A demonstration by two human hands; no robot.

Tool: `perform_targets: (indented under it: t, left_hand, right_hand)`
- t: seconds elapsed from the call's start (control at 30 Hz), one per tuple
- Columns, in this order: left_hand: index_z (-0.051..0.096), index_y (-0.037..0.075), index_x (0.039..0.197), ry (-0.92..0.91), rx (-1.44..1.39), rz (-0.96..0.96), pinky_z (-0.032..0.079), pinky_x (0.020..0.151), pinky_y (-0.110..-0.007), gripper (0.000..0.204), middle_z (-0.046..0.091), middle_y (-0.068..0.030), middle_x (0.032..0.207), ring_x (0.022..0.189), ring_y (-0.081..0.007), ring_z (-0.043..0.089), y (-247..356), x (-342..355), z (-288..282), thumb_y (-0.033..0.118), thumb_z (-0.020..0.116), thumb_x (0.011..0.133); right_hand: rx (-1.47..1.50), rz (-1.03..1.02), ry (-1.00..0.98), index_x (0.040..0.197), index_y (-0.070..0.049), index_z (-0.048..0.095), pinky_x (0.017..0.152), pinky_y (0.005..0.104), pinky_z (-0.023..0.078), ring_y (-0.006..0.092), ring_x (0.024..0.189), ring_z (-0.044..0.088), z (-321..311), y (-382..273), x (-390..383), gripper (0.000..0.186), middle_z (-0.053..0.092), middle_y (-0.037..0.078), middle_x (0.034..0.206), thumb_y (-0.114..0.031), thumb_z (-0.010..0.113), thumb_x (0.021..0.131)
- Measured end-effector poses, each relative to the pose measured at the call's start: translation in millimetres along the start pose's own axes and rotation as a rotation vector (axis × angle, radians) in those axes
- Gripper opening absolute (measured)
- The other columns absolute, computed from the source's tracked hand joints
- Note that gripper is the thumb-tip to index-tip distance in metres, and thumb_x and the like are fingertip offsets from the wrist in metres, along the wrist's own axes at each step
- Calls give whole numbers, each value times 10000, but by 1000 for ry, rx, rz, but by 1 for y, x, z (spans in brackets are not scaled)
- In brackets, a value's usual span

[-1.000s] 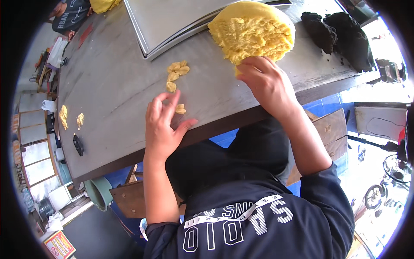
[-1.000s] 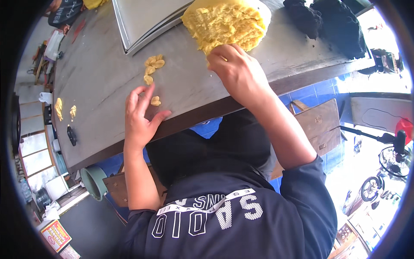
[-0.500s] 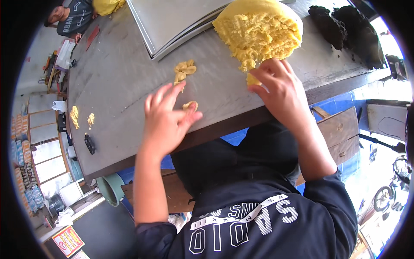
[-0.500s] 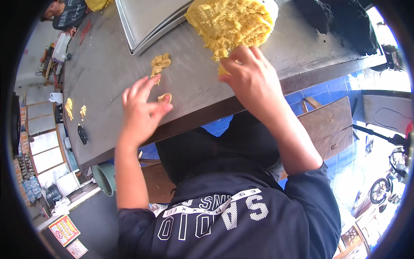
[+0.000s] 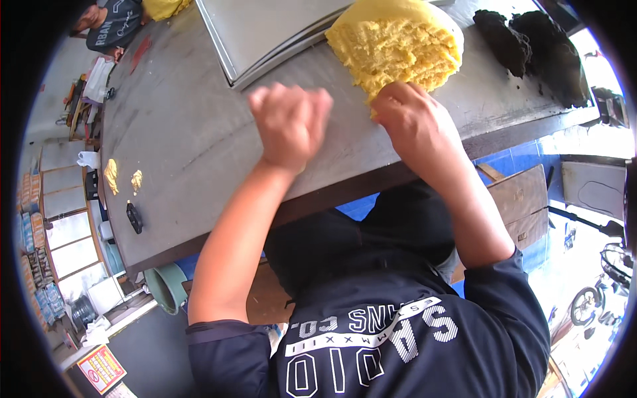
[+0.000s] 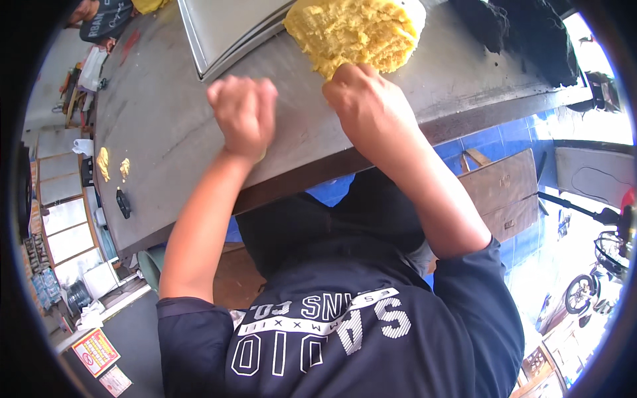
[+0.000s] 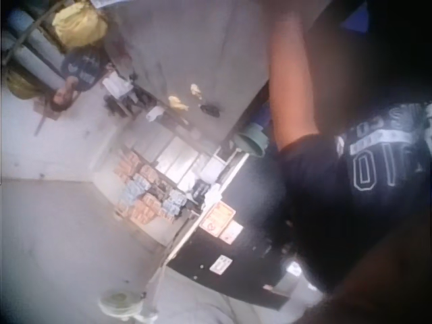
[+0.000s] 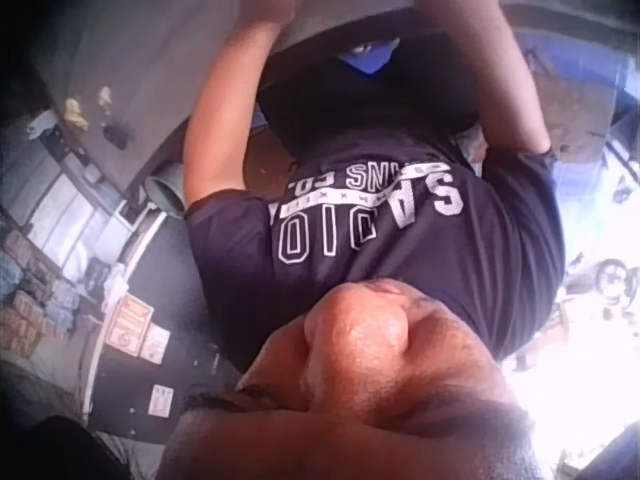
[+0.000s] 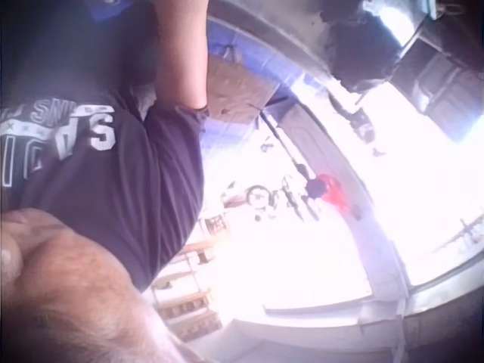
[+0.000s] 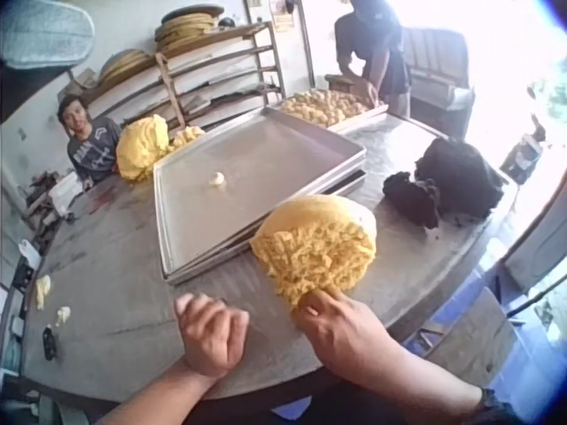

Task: The person tears pieces of yellow dough from a large mass and rolls them by hand into small spheres on a metal table, occasionally placing them on a metal tray.

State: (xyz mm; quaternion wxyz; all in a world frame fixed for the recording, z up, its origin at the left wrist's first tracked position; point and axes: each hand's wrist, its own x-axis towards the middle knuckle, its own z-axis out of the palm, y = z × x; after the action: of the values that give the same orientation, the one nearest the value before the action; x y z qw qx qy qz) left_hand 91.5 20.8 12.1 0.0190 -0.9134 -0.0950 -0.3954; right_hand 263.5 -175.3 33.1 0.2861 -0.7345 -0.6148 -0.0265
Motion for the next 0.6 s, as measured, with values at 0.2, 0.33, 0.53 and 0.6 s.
perform_targets:
  t: [0.2, 0.33, 0.53, 0.6]
  left_hand:
    - [713, 83, 804, 162, -534, -505, 467, 838, -434, 317, 630, -50, 714, 685, -258, 604, -4, -5, -13, 212, 790, 1083]
    - [828, 34, 910, -171, -135, -491, 459, 728, -397, 254, 638, -54, 743, 669, -238, 605, 2, -30, -78, 232, 829, 1069]
    - [853, 53, 992, -245, 134, -489, 501, 804, -403, 131, 699, -65, 981, 875, -259, 681, 35, -75, -96, 170, 834, 1049]
    - [816, 7, 1139, -217, -120, -669, 570, 944, -390, 127, 734, -112, 1067, 974, -243, 732, 30, -79, -90, 124, 772, 1117]
  right_hand:
    - [-42, -77, -25, 952, -66, 736, 873, 441, 642, 330, 1042, 710, 11, -12, 11, 132, 692, 105, 1058, -176, 798, 990]
    - [162, -11, -22, 1035, -49, 752, 923, 468, 632, 360, 1086, 715, -14, 4, -2, 170, 695, 110, 1074, -174, 844, 965]
    - [178, 69, -35, 1174, -40, 791, 1038, 485, 606, 384, 1210, 709, -13, -14, -23, 232, 717, 142, 1339, -68, 819, 945]
    - [267, 58, -31, 1187, -52, 809, 1050, 491, 601, 383, 1210, 716, -9, -30, -16, 268, 719, 140, 1366, -62, 850, 922]
